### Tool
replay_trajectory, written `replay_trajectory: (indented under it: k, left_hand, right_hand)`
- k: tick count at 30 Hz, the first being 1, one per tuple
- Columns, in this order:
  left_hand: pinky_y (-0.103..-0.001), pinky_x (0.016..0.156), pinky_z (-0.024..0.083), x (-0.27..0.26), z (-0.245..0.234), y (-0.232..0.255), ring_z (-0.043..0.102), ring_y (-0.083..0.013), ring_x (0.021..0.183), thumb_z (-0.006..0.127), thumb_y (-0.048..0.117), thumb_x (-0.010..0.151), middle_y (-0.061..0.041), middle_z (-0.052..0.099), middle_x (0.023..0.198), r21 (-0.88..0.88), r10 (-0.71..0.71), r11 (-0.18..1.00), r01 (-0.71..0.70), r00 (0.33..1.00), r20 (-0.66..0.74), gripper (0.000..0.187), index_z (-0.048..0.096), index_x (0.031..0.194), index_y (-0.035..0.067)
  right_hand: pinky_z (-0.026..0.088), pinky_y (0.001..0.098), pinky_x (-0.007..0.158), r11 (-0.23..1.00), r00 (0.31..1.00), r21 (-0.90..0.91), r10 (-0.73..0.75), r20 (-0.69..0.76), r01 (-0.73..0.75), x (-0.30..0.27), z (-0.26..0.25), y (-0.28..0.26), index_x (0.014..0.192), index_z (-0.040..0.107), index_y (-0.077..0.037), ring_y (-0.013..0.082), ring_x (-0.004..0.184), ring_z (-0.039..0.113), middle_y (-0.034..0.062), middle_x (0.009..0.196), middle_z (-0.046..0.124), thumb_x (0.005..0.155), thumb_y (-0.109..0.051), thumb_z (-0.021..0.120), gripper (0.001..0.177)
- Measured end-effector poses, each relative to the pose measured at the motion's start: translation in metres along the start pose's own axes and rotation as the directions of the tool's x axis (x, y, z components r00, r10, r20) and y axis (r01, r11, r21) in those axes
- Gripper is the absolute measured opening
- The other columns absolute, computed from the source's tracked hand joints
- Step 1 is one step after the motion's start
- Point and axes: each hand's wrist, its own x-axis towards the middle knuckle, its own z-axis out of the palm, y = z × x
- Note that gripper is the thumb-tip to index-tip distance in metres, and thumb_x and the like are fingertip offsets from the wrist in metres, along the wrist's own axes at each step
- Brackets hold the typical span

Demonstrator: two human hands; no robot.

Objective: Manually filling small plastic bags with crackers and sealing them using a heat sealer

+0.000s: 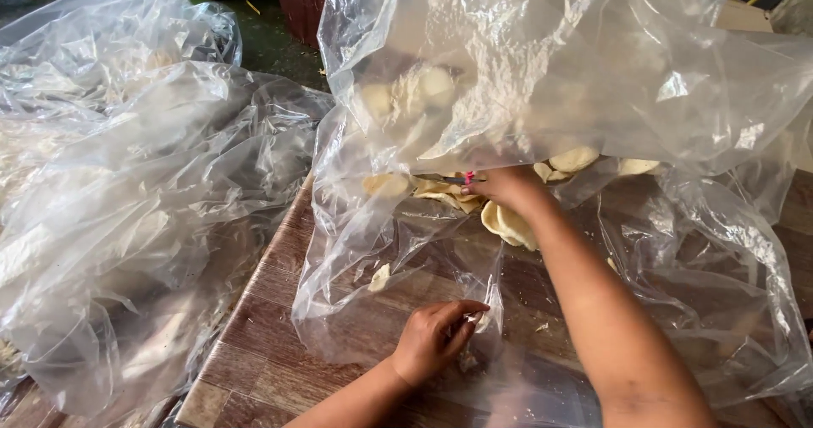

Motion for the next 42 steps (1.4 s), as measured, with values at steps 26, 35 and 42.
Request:
replay_trajectory:
  k: [26, 35, 42]
  left_hand:
    - [-0.026, 0.05, 0.047, 0.003, -0.004, 0.011, 0.055, -0.0134, 0.053, 0.068, -0.001, 0.083, -0.006, 0.076, 0.087, -0.032, -0.02, 0.999, 0.019, 1.0, -0.017, 0.03, 0.073, 0.112, 0.006]
    - [-0.024, 0.048, 0.044, 0.002, -0.006, 0.014, 0.051, -0.0107, 0.05, 0.067, -0.002, 0.083, -0.005, 0.076, 0.083, -0.048, -0.047, 0.998, 0.045, 0.998, -0.043, 0.031, 0.072, 0.113, 0.005]
    - [-0.04, 0.06, 0.056, 0.0, -0.005, 0.016, 0.066, -0.0327, 0.055, 0.065, 0.013, 0.094, -0.013, 0.065, 0.06, -0.117, -0.061, 0.992, 0.052, 0.996, -0.072, 0.022, 0.076, 0.112, 0.008]
  right_hand:
    - [0.045, 0.0313, 0.062, 0.975, 0.987, -0.155, 0.162, -0.012, -0.162, -0.151, -0.049, 0.108, 0.159, 0.036, -0.035, 0.0193, 0.072, 0.055, 0.0052, 0.114, 0.057, 0.082, -0.039, 0.076, 0.086]
    - [0.03, 0.0232, 0.034, 0.961, 0.91, 0.263, 0.18, -0.372, -0.083, -0.243, 0.004, 0.148, 0.161, 0.036, -0.022, 0.0123, 0.046, 0.035, 0.016, 0.112, 0.064, 0.078, -0.027, 0.072, 0.091]
    - [0.054, 0.0372, 0.076, 0.961, 0.449, -0.08, -0.197, -0.872, 0.265, -0.219, 0.103, 0.202, 0.154, 0.052, -0.006, 0.0283, 0.092, 0.065, 0.0171, 0.12, 0.057, 0.072, -0.023, 0.09, 0.092]
